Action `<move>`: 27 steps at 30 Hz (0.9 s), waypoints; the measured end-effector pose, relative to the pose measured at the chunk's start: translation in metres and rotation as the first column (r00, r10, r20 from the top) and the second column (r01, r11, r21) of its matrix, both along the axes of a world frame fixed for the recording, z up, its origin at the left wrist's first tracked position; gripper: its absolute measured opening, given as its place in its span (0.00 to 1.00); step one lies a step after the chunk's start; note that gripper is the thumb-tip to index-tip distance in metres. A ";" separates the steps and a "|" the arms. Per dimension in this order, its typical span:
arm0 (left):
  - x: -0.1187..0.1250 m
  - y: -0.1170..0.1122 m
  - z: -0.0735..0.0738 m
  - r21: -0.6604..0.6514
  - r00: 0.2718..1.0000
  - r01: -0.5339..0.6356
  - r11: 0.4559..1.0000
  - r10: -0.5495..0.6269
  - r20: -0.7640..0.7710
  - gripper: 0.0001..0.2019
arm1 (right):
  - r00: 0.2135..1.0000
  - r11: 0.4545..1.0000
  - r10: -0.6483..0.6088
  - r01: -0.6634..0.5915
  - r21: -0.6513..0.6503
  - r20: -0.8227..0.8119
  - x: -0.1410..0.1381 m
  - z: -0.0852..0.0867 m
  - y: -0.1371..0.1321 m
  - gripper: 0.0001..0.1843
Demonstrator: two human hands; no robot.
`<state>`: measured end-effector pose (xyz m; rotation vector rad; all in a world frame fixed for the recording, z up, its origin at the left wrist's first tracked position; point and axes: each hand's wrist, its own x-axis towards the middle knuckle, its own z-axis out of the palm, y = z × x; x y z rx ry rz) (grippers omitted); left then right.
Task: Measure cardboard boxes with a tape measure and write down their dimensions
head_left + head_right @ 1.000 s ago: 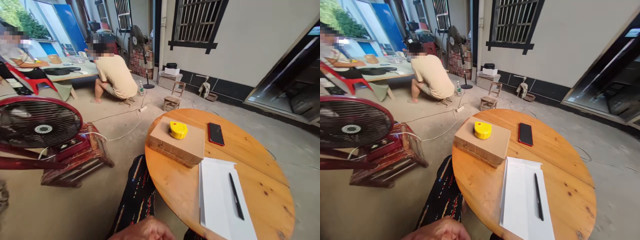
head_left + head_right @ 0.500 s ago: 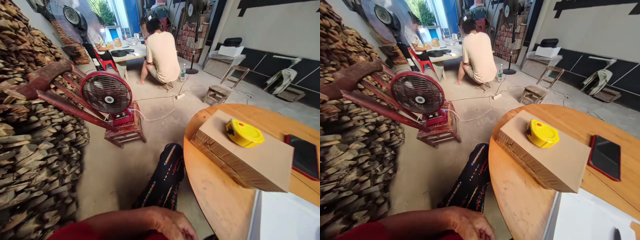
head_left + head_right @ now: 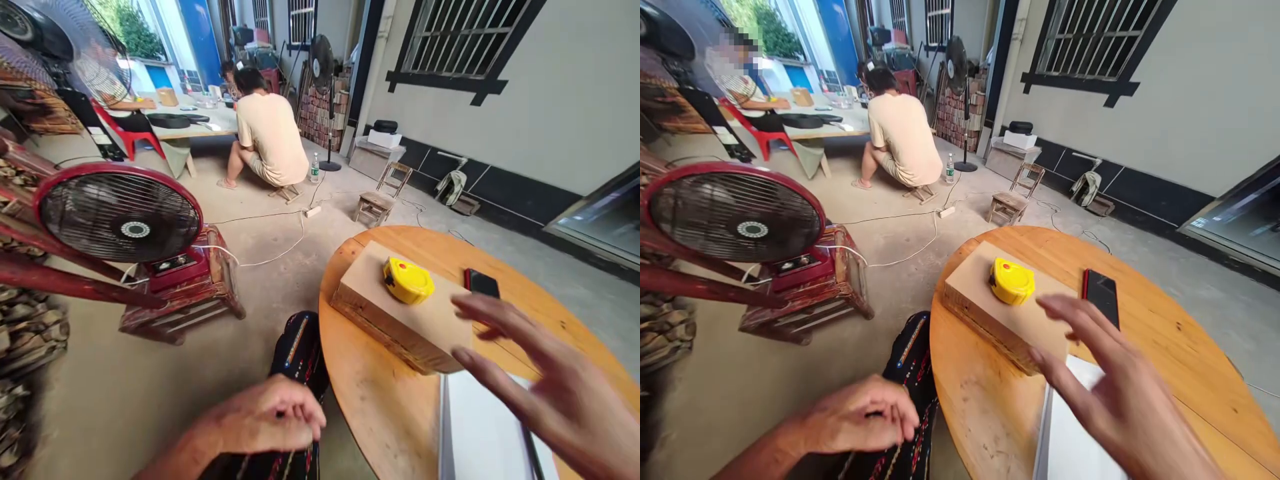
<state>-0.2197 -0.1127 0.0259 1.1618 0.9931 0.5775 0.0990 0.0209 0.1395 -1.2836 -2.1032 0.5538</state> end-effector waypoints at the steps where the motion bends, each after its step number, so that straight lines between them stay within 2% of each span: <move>1: -0.008 0.006 0.011 0.020 0.993 -0.117 0.993 0.117 0.008 0.16 | 0.992 0.999 0.020 -0.023 0.025 0.121 -0.015 0.001 0.015 0.32; 4: -0.018 0.028 0.031 0.159 0.923 -0.378 0.912 0.385 -0.015 0.21 | 0.923 0.988 0.039 -0.094 0.124 0.384 -0.057 -0.002 0.056 0.41; 7: -0.009 0.060 0.036 0.347 0.811 -0.515 0.784 0.577 -0.100 0.26 | 0.823 0.986 0.002 -0.096 0.135 0.569 -0.082 -0.005 0.076 0.37; 9: 0.001 0.087 0.035 0.404 0.761 -0.560 0.723 0.642 -0.093 0.30 | 0.818 0.993 -0.011 -0.059 0.102 0.576 -0.083 -0.004 0.075 0.33; 11: 0.011 0.113 0.031 0.409 0.767 -0.570 0.713 0.640 -0.047 0.33 | 0.889 1.000 -0.023 0.013 0.027 0.457 -0.072 0.000 0.067 0.33; 13: 0.018 0.134 0.026 0.393 0.784 -0.566 0.724 0.620 -0.013 0.34 | 0.968 0.990 -0.060 0.089 -0.110 0.243 -0.050 0.004 0.052 0.36; 15: 0.023 0.148 0.020 0.377 0.802 -0.556 0.741 0.597 0.009 0.34 | 0.990 0.956 -0.142 0.143 -0.257 0.023 -0.023 0.004 0.035 0.36; 17: 0.026 0.155 0.015 0.373 0.831 -0.527 0.764 0.555 0.037 0.32 | 0.959 0.916 -0.238 0.167 -0.364 -0.157 0.003 -0.002 0.019 0.32; 19: 0.029 0.153 0.015 0.381 0.858 -0.494 0.782 0.508 0.070 0.29 | 0.890 0.875 -0.339 0.179 -0.450 -0.305 0.022 -0.014 0.007 0.28; 22: 0.034 0.142 0.020 0.407 0.877 -0.466 0.786 0.470 0.096 0.26 | 0.765 0.828 -0.428 0.117 -0.549 -0.481 0.034 -0.032 -0.002 0.22; 25: 0.038 0.124 0.021 0.440 0.887 -0.447 0.779 0.449 0.107 0.27 | 0.688 0.853 -0.393 0.024 -0.522 -0.610 0.032 -0.041 -0.004 0.21; 27: 0.039 0.112 0.014 0.455 0.883 -0.461 0.762 0.445 0.150 0.31 | 0.679 0.891 -0.339 0.011 -0.454 -0.651 0.031 -0.044 -0.007 0.24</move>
